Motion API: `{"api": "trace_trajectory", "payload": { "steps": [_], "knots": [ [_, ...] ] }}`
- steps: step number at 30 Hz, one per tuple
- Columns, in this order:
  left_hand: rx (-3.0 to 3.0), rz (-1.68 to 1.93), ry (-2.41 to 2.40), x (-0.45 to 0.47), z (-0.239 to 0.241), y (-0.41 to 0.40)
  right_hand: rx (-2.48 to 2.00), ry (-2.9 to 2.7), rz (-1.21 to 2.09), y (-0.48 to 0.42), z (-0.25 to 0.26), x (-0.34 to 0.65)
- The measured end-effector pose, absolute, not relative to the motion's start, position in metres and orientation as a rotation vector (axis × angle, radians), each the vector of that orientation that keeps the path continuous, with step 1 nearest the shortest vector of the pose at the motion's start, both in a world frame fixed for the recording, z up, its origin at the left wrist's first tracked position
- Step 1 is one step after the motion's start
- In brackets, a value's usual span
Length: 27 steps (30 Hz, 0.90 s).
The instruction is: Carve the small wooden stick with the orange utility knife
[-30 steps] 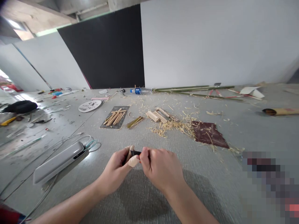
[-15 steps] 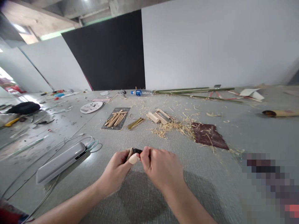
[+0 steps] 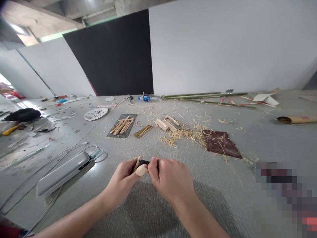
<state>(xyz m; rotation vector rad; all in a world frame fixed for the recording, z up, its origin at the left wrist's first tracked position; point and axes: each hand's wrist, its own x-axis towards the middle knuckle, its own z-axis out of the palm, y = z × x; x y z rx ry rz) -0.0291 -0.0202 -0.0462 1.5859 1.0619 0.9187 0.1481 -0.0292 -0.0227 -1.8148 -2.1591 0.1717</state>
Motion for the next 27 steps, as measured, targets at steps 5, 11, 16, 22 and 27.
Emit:
{"api": "trace_trajectory", "payload": {
  "steps": [5, 11, 16, 22, 27],
  "knots": [
    [1.516, 0.896, 1.068, -0.0261, -0.0442, -0.0207, -1.849, -2.137, 0.158, -0.0291, -0.0220, 0.1486],
    [1.628, 0.905, 1.074, -0.0283, -0.0450, -0.0186, -1.808, -2.164, 0.149, -0.0293, -0.0222, 0.1490],
    [1.597, 0.913, 1.068, -0.0293, -0.0450, -0.0204, -1.839, -2.164, 0.184, -0.0291, -0.0206, 0.1479],
    [1.498, 0.892, 1.081, -0.0249, -0.0431, -0.0220, -1.874, -2.155, 0.149, -0.0278, -0.0207, 0.1480],
    [1.587, 0.893, 1.092, -0.0254, -0.0447, -0.0209, -1.836, -2.153, 0.163, -0.0290, -0.0224, 0.1496]
  ]
}}
